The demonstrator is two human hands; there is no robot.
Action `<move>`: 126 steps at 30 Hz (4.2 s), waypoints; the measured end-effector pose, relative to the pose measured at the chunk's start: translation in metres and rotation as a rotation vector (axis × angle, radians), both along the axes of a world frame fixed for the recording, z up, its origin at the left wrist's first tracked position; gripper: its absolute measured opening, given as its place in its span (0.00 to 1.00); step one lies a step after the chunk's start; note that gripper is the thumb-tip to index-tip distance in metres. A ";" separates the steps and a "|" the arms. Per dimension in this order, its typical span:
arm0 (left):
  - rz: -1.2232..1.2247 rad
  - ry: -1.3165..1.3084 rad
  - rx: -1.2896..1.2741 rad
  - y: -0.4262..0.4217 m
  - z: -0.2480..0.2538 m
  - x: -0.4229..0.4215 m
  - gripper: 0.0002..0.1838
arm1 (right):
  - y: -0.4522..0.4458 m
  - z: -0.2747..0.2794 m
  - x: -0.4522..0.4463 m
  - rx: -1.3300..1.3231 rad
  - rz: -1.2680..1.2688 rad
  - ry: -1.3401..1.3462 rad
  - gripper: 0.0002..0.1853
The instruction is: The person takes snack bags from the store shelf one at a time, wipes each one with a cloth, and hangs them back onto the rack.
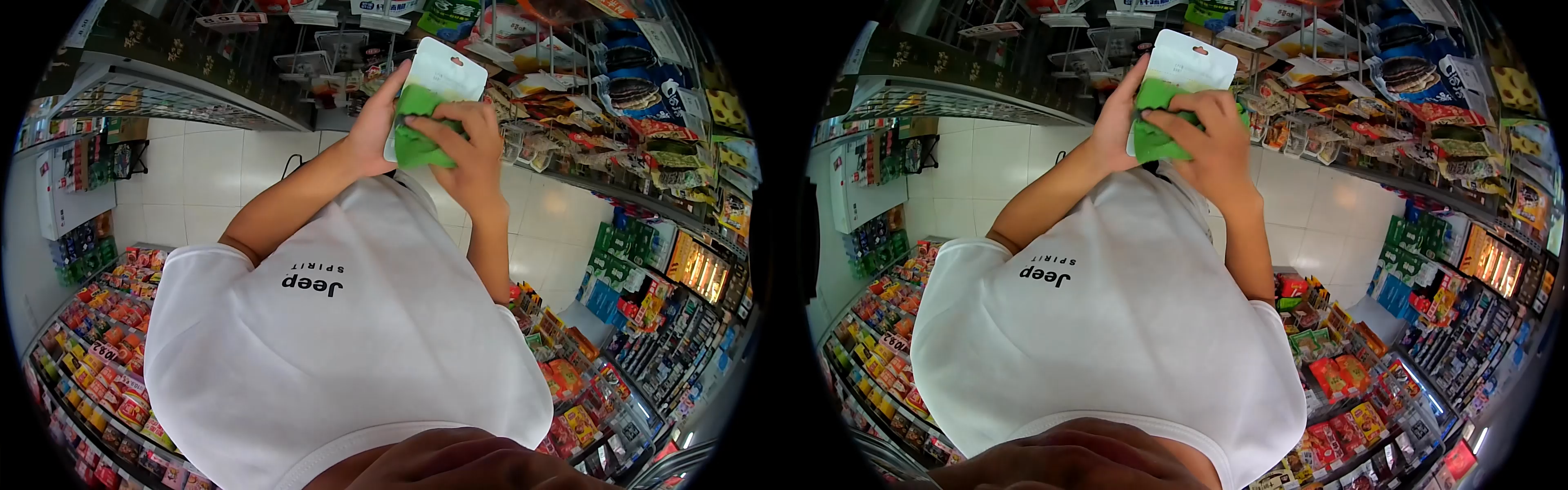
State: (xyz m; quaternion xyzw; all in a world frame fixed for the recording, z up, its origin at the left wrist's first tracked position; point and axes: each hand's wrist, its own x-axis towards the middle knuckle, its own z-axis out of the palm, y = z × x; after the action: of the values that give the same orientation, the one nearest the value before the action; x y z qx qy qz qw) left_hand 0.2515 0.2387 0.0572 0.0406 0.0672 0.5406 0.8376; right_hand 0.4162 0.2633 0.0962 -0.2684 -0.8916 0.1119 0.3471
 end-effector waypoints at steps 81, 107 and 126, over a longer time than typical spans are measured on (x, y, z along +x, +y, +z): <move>0.010 -0.039 0.069 -0.018 -0.023 0.002 0.34 | -0.011 0.013 0.001 -0.038 -0.132 0.244 0.31; 0.431 0.653 0.277 0.001 0.000 0.047 0.45 | -0.023 -0.026 0.046 -0.627 -0.008 0.694 0.28; 0.783 1.074 0.797 0.027 0.203 -0.001 0.55 | -0.001 -0.081 0.108 -1.006 -0.342 1.209 0.17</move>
State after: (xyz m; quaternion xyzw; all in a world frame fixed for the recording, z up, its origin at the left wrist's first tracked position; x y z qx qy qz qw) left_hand 0.2506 0.2655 0.2598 0.5685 0.2739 0.6871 0.3601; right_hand 0.5243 0.2627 0.0149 -0.4186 -0.3387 0.5713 0.6195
